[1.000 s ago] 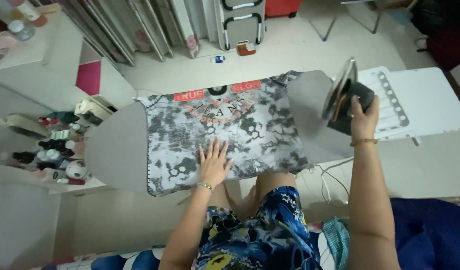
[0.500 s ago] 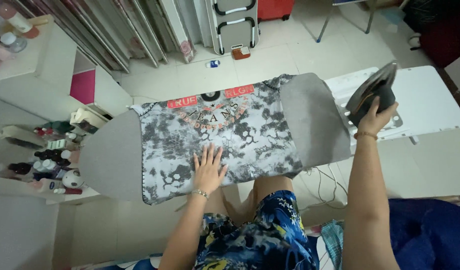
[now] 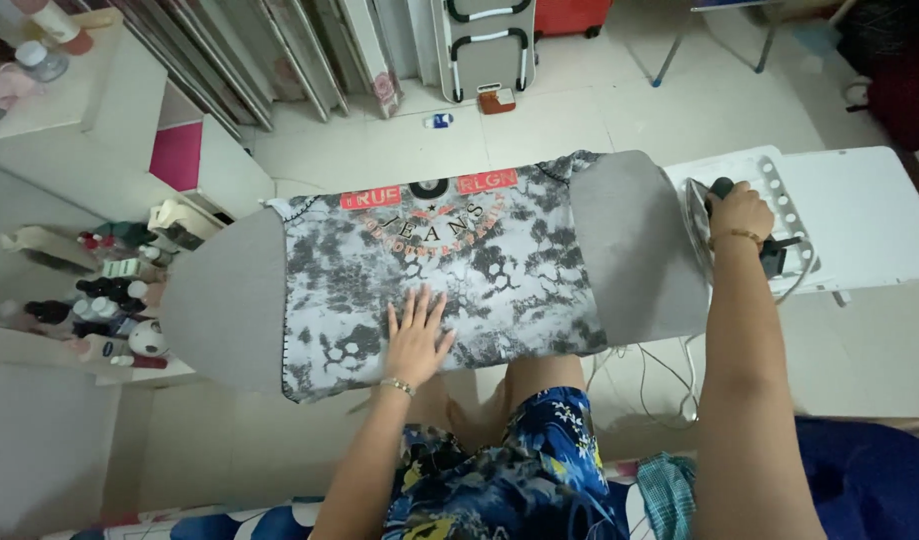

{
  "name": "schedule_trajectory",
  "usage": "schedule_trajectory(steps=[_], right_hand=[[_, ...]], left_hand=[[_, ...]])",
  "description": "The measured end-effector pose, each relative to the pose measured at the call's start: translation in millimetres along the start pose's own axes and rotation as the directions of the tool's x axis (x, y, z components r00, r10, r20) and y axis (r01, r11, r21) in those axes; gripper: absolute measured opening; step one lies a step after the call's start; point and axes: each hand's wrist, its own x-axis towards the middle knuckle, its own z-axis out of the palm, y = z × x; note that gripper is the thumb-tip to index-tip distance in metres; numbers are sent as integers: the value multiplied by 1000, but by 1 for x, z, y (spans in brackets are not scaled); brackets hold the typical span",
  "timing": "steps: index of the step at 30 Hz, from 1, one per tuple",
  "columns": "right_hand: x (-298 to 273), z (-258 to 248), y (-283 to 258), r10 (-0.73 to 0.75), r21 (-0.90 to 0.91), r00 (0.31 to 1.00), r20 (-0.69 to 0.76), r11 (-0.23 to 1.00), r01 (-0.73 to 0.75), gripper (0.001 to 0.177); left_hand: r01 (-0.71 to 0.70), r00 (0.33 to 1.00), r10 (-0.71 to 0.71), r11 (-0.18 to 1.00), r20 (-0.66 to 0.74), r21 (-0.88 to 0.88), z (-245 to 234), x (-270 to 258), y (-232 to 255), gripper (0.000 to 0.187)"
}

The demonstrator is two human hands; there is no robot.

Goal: Ironing a patterned t-shirt on an ironing board.

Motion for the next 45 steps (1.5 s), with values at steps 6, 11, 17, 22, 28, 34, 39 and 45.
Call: schedule_trajectory(steps=[6, 11, 17, 22, 28, 34, 39, 45], right_hand=[[12, 32, 0, -78, -86, 981, -176, 994, 63, 68], [-92, 8, -66, -408, -83, 697, -589, 889, 449, 51], [-141, 31, -140, -239, 778, 941, 240, 627, -39, 48], [-120, 28, -186, -210, 799, 901, 380, 565, -206, 50], [-60, 40, -234, -169, 866, 894, 415, 375, -331, 58], [-13, -11, -257, -224, 963, 947, 230, 193, -188, 54], [-48, -81, -271, -261, 943, 948, 183, 320, -94, 51], [-77, -25, -249, -320, 733, 893, 317, 680, -17, 63]], left_hand=[[15, 999, -14, 1000, 36, -27, -2, -2, -1, 70], [79, 990, -99, 978, -96, -192, -20, -12, -20, 54], [626, 628, -734, 675, -260, -391, 12, 45, -176, 70], [515, 630, -775, 457, -40, -725, 39, 103, -297, 71], [493, 712, -673, 274, 202, -826, 4, 140, -293, 66], [283, 689, -678, -70, 254, -956, -77, 152, -287, 64], [167, 745, -665, 122, 44, -978, -118, 155, -266, 69], [486, 742, -658, 392, 132, -781, -18, 166, -300, 67]])
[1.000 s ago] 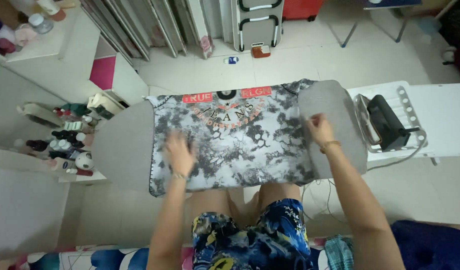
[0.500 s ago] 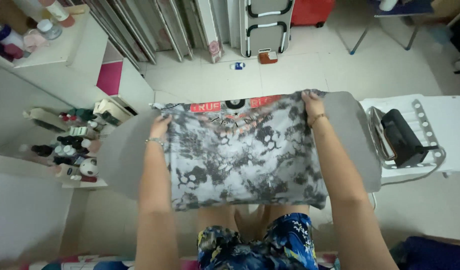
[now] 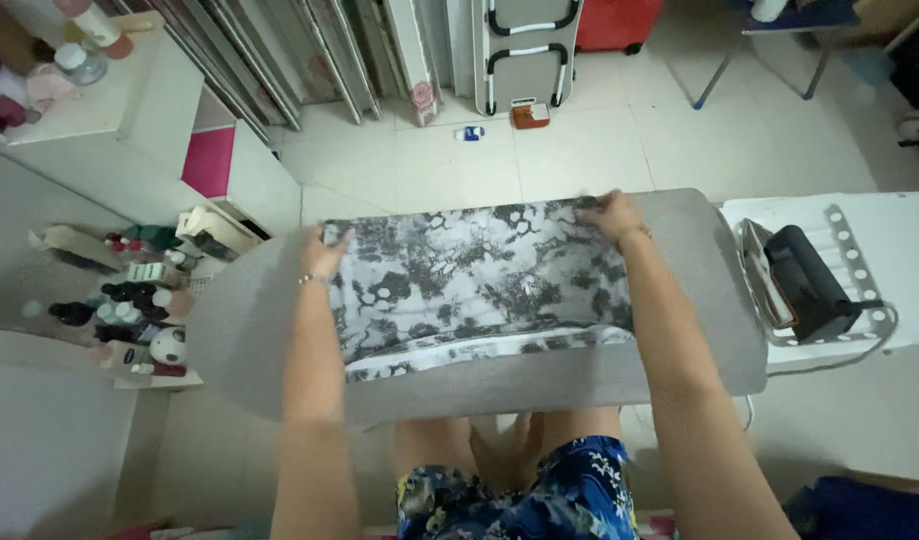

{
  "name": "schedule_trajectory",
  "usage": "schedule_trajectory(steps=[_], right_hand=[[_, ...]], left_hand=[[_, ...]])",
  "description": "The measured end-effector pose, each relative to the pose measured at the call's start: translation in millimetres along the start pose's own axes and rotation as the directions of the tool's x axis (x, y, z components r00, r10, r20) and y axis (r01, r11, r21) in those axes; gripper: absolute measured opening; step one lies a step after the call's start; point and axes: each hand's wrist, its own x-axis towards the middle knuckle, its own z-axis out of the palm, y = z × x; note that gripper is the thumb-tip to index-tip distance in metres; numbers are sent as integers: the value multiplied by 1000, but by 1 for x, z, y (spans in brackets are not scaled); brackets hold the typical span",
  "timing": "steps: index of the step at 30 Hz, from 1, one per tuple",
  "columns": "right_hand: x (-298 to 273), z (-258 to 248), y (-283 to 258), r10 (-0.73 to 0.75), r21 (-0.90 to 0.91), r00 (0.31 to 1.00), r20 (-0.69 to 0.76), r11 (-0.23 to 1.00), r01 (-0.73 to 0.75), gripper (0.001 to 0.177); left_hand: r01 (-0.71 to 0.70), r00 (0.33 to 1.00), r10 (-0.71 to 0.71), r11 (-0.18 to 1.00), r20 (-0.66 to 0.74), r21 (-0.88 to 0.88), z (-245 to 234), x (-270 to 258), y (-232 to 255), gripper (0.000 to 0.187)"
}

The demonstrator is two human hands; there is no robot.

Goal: Ironing a patterned t-shirt on an ironing board.

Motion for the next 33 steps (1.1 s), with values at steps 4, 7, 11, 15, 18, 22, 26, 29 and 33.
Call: schedule_trajectory(steps=[4, 7, 11, 15, 18, 22, 26, 29, 33], right_hand=[[10, 9, 75, 0, -122, 999, -36, 993, -4, 52], [-22, 4, 114, 27, -96, 999, -30, 995, -30, 47], [-216, -44, -14, 135, -96, 989, 66, 987, -128, 51], [-178, -20, 92, 131, -91, 987, 96, 988, -122, 36], [-151, -11, 156, 135, 128, 988, -74, 984, -125, 24], [-151, -1, 176, 73, -54, 968, -239, 995, -89, 36], [-174, 3, 153, 1, -349, 954, -299, 931, -110, 39], [-177, 3, 155, -17, -305, 935, -355, 947, -99, 41], [-176, 5, 160, -55, -441, 929, -366, 890, -120, 37]], left_hand=[[2, 999, -7, 986, 31, 166, -10, -46, -36, 73], [10, 999, -20, 971, 39, 241, -28, -122, -32, 70], [141, 985, -164, 949, 60, 284, -26, -195, -71, 68], [154, 988, -152, 970, -27, 186, -28, -218, -111, 41], [138, 983, -136, 990, -121, 5, -32, -200, -146, 37], [116, 969, -89, 988, -230, 105, -34, -224, -118, 30], [83, 934, -9, 978, -357, 192, -20, -220, -133, 22], [35, 919, -7, 997, -395, 63, -25, -247, -118, 22], [174, 930, -63, 943, -363, 282, -20, -258, -110, 26]])
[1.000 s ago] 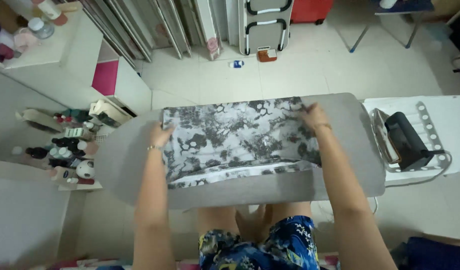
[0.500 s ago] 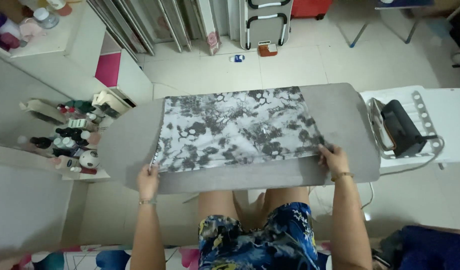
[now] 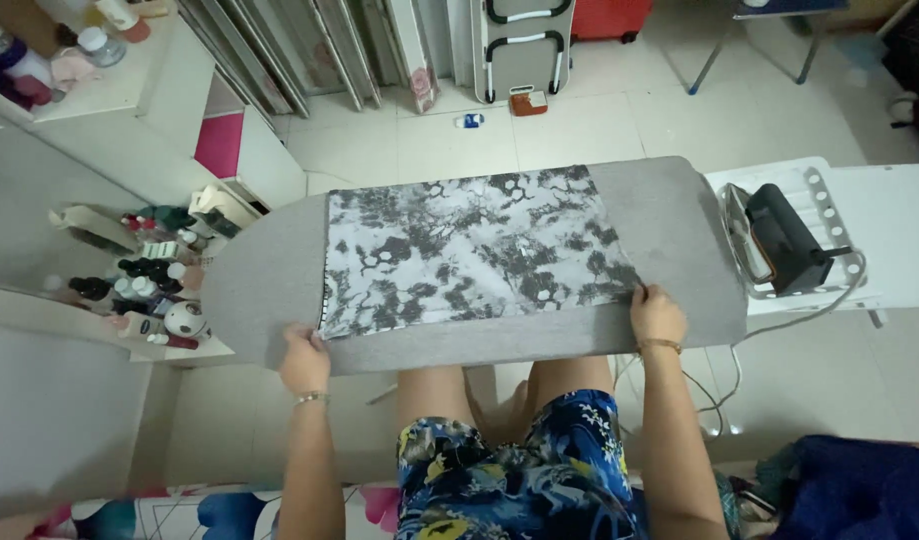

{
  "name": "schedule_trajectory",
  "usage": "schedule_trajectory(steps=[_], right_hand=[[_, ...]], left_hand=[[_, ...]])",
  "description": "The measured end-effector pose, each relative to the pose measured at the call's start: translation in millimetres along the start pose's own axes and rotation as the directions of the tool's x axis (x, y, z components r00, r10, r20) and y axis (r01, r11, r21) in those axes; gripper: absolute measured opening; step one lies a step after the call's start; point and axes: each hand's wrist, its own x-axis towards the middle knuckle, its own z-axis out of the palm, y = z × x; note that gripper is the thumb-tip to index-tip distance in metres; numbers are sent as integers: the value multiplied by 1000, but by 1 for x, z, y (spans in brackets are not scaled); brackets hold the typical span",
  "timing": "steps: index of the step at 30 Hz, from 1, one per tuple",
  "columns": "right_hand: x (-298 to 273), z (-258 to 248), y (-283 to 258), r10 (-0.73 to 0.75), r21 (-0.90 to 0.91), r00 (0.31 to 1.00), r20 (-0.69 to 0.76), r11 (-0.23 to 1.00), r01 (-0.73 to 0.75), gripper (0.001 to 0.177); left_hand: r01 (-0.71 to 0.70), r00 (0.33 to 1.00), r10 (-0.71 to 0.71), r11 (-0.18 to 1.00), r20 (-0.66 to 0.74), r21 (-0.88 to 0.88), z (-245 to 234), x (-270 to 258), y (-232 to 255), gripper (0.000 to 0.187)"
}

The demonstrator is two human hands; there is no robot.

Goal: Ironing a patterned t-shirt on an ironing board.

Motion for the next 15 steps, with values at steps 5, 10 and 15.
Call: schedule_trajectory(steps=[5, 10, 15], right_hand=[[8, 15, 8, 22, 35, 997, -78, 999, -19, 19], [27, -39, 17, -6, -36, 977, -212, 999, -2, 32], [146, -100, 80, -274, -413, 810, -518, 910, 44, 56]], left_hand=[[-44, 966, 120, 950, -229, 309, 10, -5, 7, 16], [-87, 950, 180, 937, -255, 337, 3, -19, 18, 28], [-326, 830, 369, 930, -419, 172, 35, 9, -22, 39]])
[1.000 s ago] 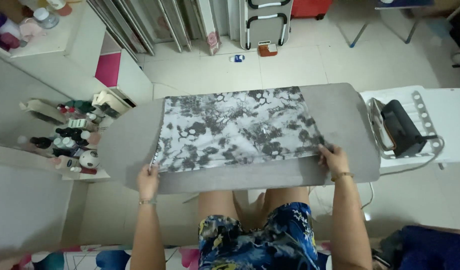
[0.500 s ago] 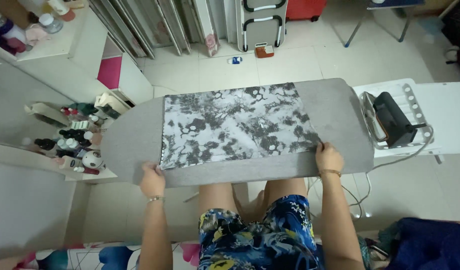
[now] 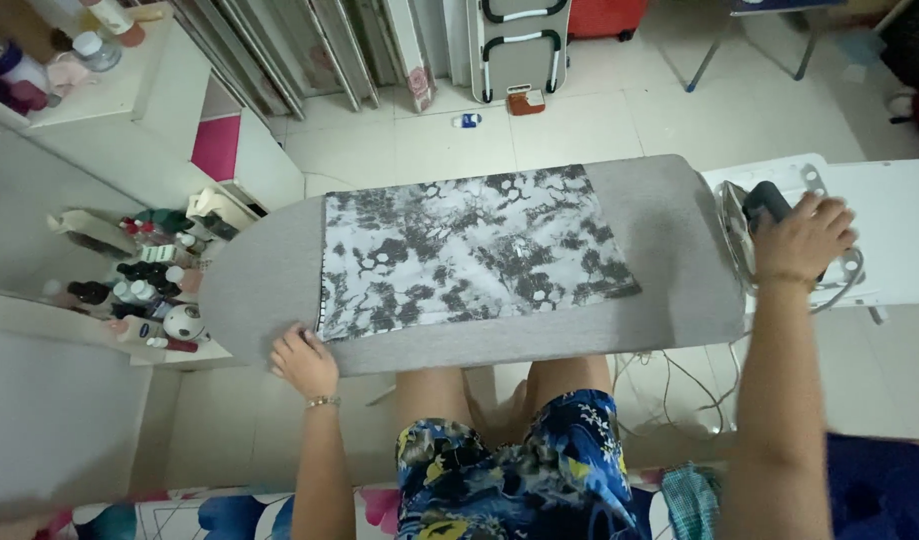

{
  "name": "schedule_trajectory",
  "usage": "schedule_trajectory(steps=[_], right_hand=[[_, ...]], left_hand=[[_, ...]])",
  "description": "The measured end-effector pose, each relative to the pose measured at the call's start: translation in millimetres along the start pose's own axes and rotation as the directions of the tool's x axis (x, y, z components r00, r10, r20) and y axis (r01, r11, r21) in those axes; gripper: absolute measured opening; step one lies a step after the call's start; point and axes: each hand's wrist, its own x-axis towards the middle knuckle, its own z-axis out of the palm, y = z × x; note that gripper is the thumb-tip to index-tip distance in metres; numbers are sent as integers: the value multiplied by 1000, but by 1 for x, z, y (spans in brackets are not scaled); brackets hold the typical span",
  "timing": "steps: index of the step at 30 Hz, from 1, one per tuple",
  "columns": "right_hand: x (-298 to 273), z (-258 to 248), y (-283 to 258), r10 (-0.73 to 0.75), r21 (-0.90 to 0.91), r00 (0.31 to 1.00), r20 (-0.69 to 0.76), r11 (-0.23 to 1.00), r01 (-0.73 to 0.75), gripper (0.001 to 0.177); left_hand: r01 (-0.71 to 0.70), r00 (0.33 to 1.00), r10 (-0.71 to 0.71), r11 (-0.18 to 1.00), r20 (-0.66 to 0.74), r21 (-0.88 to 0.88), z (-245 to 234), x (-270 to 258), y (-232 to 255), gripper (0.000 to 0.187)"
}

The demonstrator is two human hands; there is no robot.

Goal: Ironing a patterned t-shirt on an ironing board.

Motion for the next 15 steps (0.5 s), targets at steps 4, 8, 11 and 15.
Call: schedule_trajectory(steps=[4, 8, 11, 15], right_hand=[[51, 18, 16, 112, -227, 876, 468, 974, -3, 71], [48, 14, 3, 250, -177, 693, 676, 968, -178, 37], [45, 28, 8, 204, -111, 765, 611, 979, -173, 42], [41, 24, -5, 243, -42, 805, 541, 964, -262, 52]], left_hand=[[80, 997, -80, 997, -15, 6, 2, 14, 11, 41], [119, 986, -132, 985, 104, 127, 9, 20, 9, 42], [3, 997, 4, 995, -72, 96, 15, 15, 4, 29], [32, 999, -37, 988, 31, 150, 14, 17, 4, 44]])
